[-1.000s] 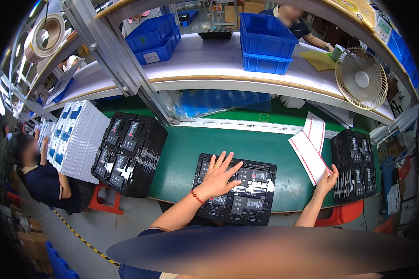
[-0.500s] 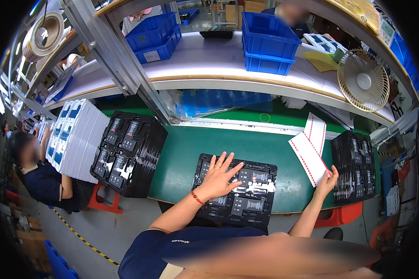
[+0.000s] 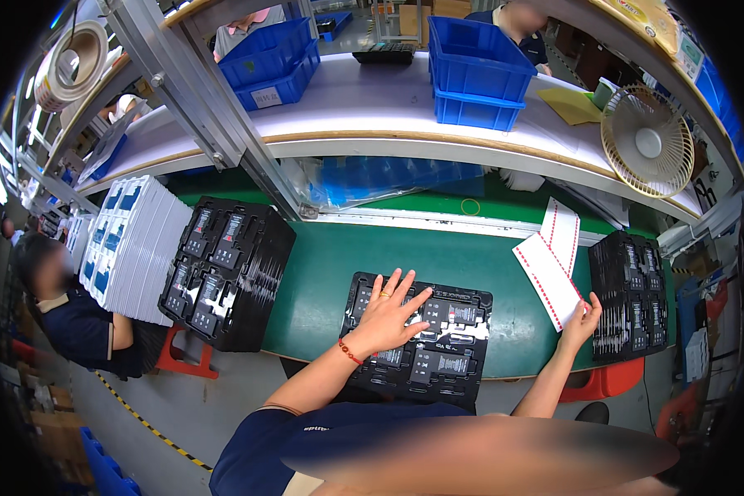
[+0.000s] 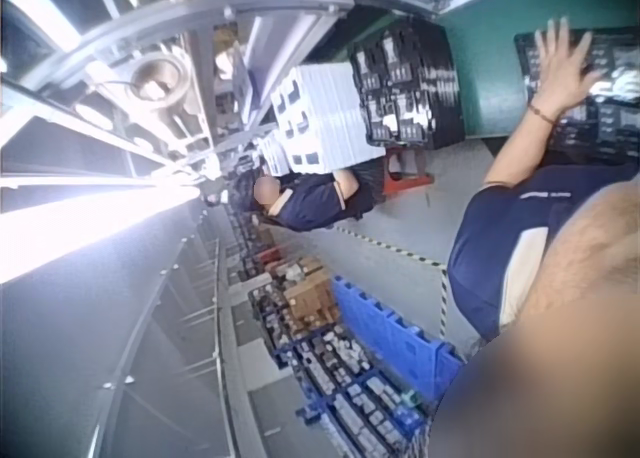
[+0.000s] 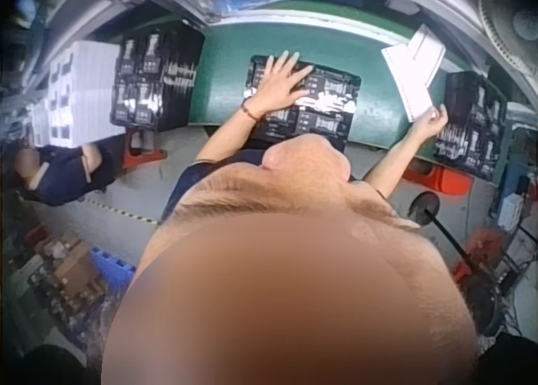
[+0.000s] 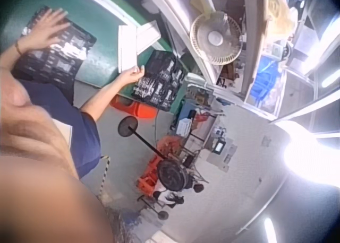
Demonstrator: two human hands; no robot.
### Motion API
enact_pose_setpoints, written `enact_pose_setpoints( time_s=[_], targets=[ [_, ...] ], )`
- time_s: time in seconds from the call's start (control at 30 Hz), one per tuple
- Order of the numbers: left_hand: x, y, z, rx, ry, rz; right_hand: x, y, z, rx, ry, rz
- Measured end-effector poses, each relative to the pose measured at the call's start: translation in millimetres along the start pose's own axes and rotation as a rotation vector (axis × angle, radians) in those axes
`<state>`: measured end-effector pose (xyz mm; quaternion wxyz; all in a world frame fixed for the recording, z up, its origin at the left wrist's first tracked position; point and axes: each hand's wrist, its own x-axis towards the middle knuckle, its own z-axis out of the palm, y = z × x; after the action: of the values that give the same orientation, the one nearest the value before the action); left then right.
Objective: The recorder is assembling electronic units by placing modules into a tray and applying adhesive labels.
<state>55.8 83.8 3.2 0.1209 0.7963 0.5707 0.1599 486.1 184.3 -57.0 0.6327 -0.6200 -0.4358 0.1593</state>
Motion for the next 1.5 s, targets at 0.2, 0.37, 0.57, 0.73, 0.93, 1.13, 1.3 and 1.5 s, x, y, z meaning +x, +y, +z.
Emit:
enact_pose_setpoints(
  time_s=[0.2,0.37,0.57,0.73,0.93,1.13,1.3,1.5],
  targets=[
    [2,-1,-1,0.001,0.010,0.009,2,1,0,-0.014,0.006,-0.021],
    [-2,-1,-1,0.005,0.010,-0.009,-1,-5,4,-0.015,-0.013,-0.019],
    [-4,4,1,0.004,0.026,0.007,-2,0,-7,0.039,-0.045,0.022],
    [-3,4,0,0.007,0.003,0.004,-2,0,-7,0.036,-0.052,0.016],
    [0,0,-3,0.013,0.023,-0.001,-1,-10,2,-0.035,-0.057,0.014],
    [-3,1,-3,0.011,0.005,-0.005,-1,-4,-1,-0.002,-0.068,-0.033],
    [-2,3,-2,0.004,0.027,0.025,-4,-10,-13,0.012,-0.115,-0.006],
    [2,-6,-10,0.046,0.033,0.025,14,-24,-41,-0.141,-0.404,-0.014]
  ],
)
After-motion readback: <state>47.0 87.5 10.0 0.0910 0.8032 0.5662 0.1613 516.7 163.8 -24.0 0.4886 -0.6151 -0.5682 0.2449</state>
